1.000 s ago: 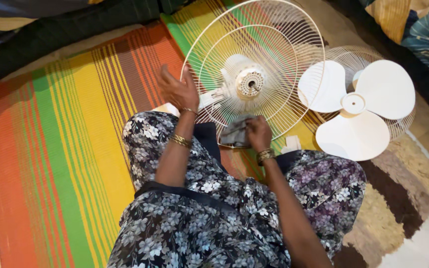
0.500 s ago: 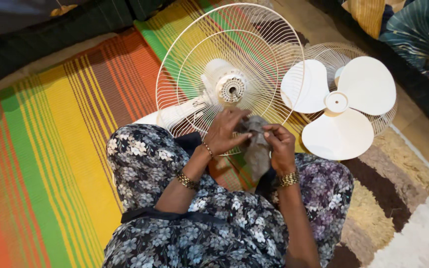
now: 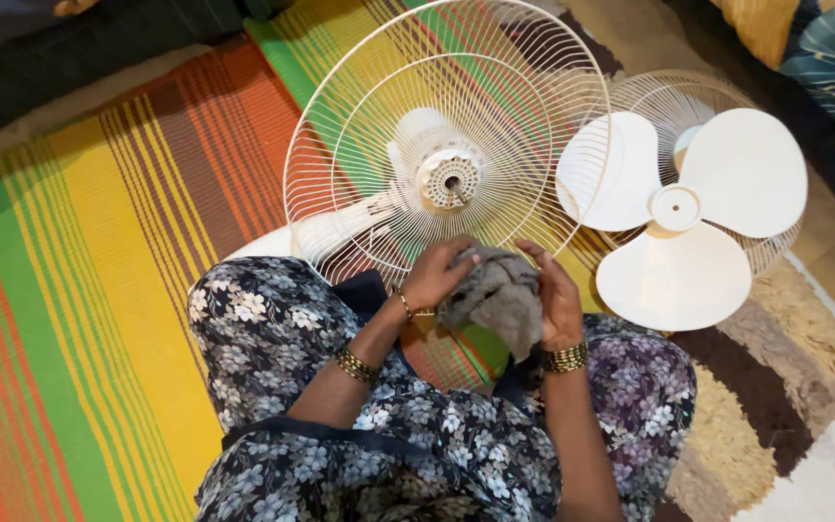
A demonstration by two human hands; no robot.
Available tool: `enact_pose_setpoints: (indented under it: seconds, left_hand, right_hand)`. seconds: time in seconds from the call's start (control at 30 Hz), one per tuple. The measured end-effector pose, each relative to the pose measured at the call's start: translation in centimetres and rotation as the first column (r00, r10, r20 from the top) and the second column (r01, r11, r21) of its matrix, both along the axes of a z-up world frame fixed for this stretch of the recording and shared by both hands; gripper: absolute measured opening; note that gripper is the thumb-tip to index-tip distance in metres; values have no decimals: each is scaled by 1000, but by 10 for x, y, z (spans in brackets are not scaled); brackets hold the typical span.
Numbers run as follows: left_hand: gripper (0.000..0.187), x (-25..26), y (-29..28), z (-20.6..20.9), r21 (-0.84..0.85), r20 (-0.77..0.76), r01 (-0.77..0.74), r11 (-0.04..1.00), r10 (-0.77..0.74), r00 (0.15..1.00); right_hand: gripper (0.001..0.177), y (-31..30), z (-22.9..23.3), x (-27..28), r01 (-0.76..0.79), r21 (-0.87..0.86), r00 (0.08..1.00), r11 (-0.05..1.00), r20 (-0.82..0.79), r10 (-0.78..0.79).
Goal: The person sits on a colorful mat and cleans the metal grill of a white electric fan using a grey cloth. They wipe the grill bars and the central hub area thoroughly while holding the fan steady with their other hand.
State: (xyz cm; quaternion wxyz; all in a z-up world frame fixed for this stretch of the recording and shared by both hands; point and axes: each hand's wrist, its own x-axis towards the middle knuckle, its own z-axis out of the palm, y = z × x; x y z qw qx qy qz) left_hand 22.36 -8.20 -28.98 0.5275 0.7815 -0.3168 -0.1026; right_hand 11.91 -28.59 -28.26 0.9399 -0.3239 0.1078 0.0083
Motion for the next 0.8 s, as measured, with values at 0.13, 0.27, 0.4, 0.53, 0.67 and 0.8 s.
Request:
enact_pose_setpoints:
  seconds: [0.13,0.27,0.4,0.53,0.67,0.8]
  left_hand:
    - [25,16,-6,-62,-182,-352,-131,975,59,934]
    - [24,26,-8,-85,-424,-786,-312,850,-174,593]
    - [31,19,-4,-52,-383,-834,-292,877,-192,517]
    - [49,15,0,-19,-335,-818,-160,929,-203,538]
    - [60,14,-4,-20,-345,-721,92,934,-326,611]
    - [51,11,2,-32,-86,-569,125,988,-152,808]
  right_hand:
    - [45,-5,-8,7,95,-284,990,954,-70,-119]
    - [39,-7,-37,15,263,-368,963,892,49,-264]
    - [42,-11,-48,21,285,-405,957,869,72,-281]
    - [47,-13,-43,19,332,-293,941,897,32,-338]
    - [45,-15,-41,16,335,-216,942,917,103,-319]
    - [37,-10,-49,21,414,-436,907,799,126,-401]
